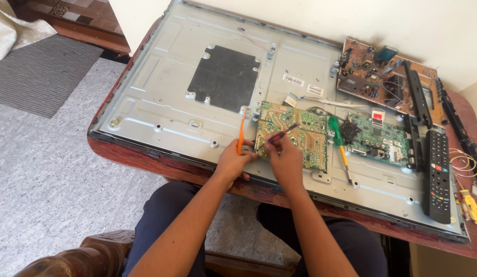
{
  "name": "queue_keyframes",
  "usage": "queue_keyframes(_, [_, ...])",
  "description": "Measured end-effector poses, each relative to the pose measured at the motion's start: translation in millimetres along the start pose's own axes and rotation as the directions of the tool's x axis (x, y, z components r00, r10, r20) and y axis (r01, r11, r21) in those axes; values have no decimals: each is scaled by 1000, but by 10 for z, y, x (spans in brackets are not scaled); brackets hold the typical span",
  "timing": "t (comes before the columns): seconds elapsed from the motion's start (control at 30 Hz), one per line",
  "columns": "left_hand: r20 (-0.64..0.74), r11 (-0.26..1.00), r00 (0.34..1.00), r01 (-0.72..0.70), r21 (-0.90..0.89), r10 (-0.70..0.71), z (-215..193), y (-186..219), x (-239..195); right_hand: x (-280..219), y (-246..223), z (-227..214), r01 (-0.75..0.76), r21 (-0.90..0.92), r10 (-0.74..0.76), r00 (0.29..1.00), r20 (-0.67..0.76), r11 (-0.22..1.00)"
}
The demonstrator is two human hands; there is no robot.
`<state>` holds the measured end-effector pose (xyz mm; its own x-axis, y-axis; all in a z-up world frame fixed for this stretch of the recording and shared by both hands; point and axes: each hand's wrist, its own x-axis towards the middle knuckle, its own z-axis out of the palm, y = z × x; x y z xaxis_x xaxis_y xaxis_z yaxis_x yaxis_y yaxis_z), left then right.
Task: The person cleans a green circuit board using a toothbrush and a screwdriver. They scrub the board's surface and components while holding it steady with the other hand.
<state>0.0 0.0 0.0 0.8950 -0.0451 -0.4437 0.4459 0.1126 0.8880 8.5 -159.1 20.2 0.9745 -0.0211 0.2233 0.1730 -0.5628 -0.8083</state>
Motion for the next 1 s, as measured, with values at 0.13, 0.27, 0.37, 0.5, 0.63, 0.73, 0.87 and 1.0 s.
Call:
queue_keyframes(0.13, [-7,1000,1000,-28,3,28,7,22,-40,-33,-85,-4,98,-69,-99,995,0,993])
queue_keyframes(0.27, [3,998,999,-39,55,38,11,101,-106,-41,-155,1,139,-146,-139,990,16,979])
queue_keyframes(0.37, [3,995,999,-53,81,53,14,137,-158,-58,-184,13,156,-148,-157,988,5,977])
queue_keyframes(0.5, [-20,995,998,-57,80,59,31,164,-187,-58,-160,22,99,-155,-100,995,7,983])
queue_keyframes(0.63, [-76,978,992,-89,191,105,71,157,-215,-77,-87,23,94,-83,-95,996,0,992])
queue_keyframes(0.73, [-113,972,990,-60,225,87,89,192,-207,-64,-75,19,69,-83,-70,998,-4,994])
queue_keyframes(0.87, [-98,990,993,-52,134,65,96,189,-149,-23,-77,-26,18,-24,-18,999,-29,1000])
queue_keyframes(1.0, [-56,987,997,-50,152,59,45,132,-100,-6,-128,31,86,-24,-86,996,11,996])
